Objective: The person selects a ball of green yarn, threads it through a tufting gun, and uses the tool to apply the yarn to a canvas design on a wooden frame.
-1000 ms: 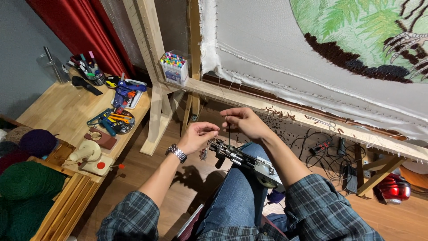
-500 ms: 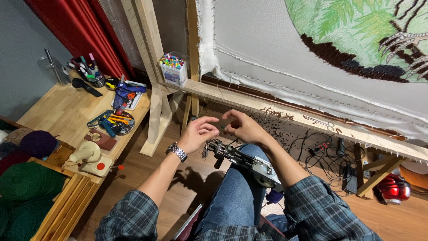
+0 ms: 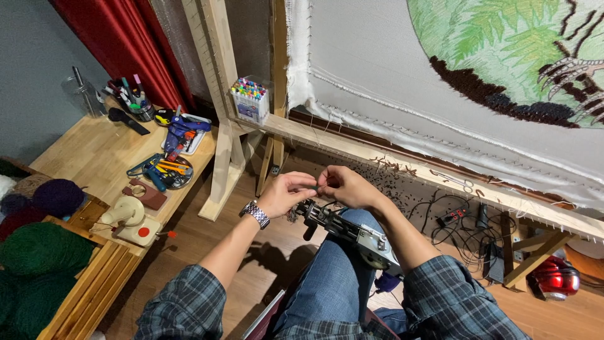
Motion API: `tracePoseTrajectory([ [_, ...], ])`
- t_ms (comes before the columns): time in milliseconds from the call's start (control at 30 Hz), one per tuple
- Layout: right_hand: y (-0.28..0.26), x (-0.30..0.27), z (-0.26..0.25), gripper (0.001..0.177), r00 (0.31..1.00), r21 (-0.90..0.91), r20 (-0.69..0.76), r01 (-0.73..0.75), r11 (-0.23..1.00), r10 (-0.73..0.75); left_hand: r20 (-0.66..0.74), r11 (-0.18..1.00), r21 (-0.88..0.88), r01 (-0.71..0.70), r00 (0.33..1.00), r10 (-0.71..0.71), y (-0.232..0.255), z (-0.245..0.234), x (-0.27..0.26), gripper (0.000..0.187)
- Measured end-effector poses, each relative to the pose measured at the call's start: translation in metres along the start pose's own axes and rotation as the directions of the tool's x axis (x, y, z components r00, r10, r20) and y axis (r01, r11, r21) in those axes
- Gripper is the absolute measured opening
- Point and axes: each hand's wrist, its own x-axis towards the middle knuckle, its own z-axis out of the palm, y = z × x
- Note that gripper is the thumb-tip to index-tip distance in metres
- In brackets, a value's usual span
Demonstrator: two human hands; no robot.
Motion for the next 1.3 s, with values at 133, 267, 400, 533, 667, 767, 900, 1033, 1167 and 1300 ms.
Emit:
tracePoseTrajectory([
  [133,-0.006,-0.007,-0.002,0.014,1.0,-0.03,0.009,0.005,1.0,-0.005,-0.004,0.997,0.075,-0.036,0.999,0.037,-0.005,-0.001,0.001,0.027],
  [267,-0.009,-0.013,-0.002,0.024,1.0,-0.01,0.018,0.023,1.0,-0.023,-0.027,0.991,0.125,-0.038,0.999,0.041,-0.015,-0.001,0.002,0.024],
  [400,-0.009,-0.011,0.001,0.018,0.999,-0.037,-0.02,0.026,0.999,-0.027,-0.028,0.974,0.219,-0.055,0.998,0.063,-0.01,0.001,0.0,0.021],
  [533,-0.002,-0.006,0.002,0.017,0.998,-0.134,-0.05,0.019,0.991,-0.026,0.028,0.944,0.318,-0.087,0.996,0.083,-0.007,-0.001,-0.002,0.018],
  [667,0.014,0.004,0.004,0.018,0.999,-0.186,-0.048,0.012,0.982,-0.021,0.07,0.932,0.355,-0.067,0.997,0.044,0.006,0.0,-0.008,0.024],
  [767,0.023,0.008,0.005,0.018,0.999,-0.202,-0.036,0.013,0.979,-0.021,0.089,0.908,0.418,-0.039,0.996,0.002,0.02,0.001,-0.015,0.027],
  [900,0.025,0.011,0.005,0.021,0.999,-0.228,-0.035,-0.021,0.973,0.013,0.032,0.912,0.41,-0.004,0.999,-0.01,0.039,0.003,-0.024,0.029],
  [1033,0.021,0.006,0.005,0.022,0.999,-0.201,-0.034,-0.044,0.979,0.038,-0.052,0.912,0.41,-0.003,0.998,0.026,0.0,0.004,-0.014,0.026],
  [1167,0.01,-0.002,0.004,0.022,0.998,-0.152,-0.038,-0.052,0.987,0.047,-0.134,0.876,0.481,-0.04,0.984,0.118,-0.031,0.014,-0.006,0.016],
  [1300,0.015,0.001,0.004,0.023,0.998,-0.108,-0.035,-0.049,0.993,0.046,-0.217,0.743,0.666,0.069,0.97,0.105,-0.012,0.024,-0.018,0.011],
])
